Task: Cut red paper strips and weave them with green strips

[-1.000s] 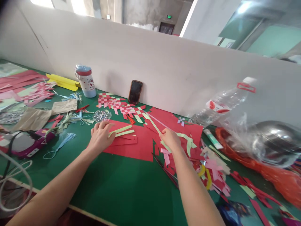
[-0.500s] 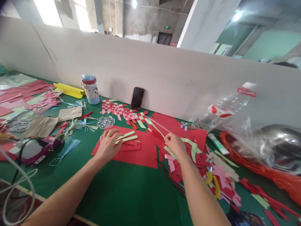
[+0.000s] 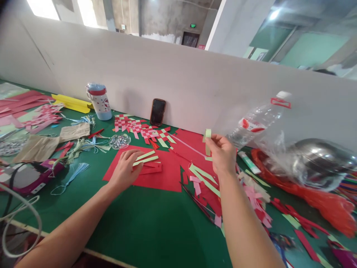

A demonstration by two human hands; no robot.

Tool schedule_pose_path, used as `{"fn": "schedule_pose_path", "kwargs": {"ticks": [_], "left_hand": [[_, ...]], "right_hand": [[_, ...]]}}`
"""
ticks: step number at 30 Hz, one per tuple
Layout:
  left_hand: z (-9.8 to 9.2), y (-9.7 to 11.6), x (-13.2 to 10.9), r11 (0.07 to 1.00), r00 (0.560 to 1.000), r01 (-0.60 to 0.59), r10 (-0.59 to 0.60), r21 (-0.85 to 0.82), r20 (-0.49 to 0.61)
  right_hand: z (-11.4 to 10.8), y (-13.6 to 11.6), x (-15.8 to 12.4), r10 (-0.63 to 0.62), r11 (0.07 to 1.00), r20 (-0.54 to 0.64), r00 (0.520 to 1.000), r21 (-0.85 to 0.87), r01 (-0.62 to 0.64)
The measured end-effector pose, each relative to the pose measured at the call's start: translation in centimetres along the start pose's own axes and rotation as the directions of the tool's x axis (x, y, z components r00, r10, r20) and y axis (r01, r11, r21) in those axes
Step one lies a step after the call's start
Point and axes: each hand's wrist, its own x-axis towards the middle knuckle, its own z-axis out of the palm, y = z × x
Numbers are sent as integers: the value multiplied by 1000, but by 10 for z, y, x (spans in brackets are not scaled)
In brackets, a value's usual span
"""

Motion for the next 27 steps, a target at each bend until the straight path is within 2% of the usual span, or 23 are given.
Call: {"fn": "schedule_pose_path", "kwargs": {"ticks": [3, 5, 8, 10, 13, 15, 19, 23, 25, 27], "left_hand": [[-1, 10, -3, 997, 1000, -12, 12, -73, -1], [-1, 17, -6, 991, 999, -31, 33, -127, 11], [-3, 29, -13, 971, 992, -89, 107, -220, 73], [-4, 35, -18, 912, 961, -108, 197, -396, 191], [-7, 41, -22, 778, 879, 45, 267, -626, 395], [-9, 45, -24, 711, 834, 187, 250, -678, 492], [-8, 51, -26, 547, 769, 432, 191, -717, 610], [-4, 54, -28, 282, 648, 645, 291, -711, 704], [-2, 55, -29, 217, 591, 713, 324, -667, 738], [0, 57, -30, 199, 548, 758, 324, -622, 771]], "right_hand": [[4, -19, -35, -1, 998, 36, 999, 69, -2], [11, -25, -69, 54, 995, 146, 988, 81, -66], [25, -25, -119, 183, 976, 355, 917, 48, -213], [33, -21, -142, 230, 956, 425, 875, 68, -285], [38, -18, -159, 220, 949, 463, 859, 102, -298], [38, -18, -163, 186, 951, 464, 866, 136, -278], [33, -19, -166, 120, 954, 422, 899, 202, -222], [30, -19, -169, -17, 972, 333, 943, 228, -63], [29, -21, -170, -44, 973, 291, 956, 228, -25], [29, -23, -170, -24, 979, 267, 963, 201, -31]]}}
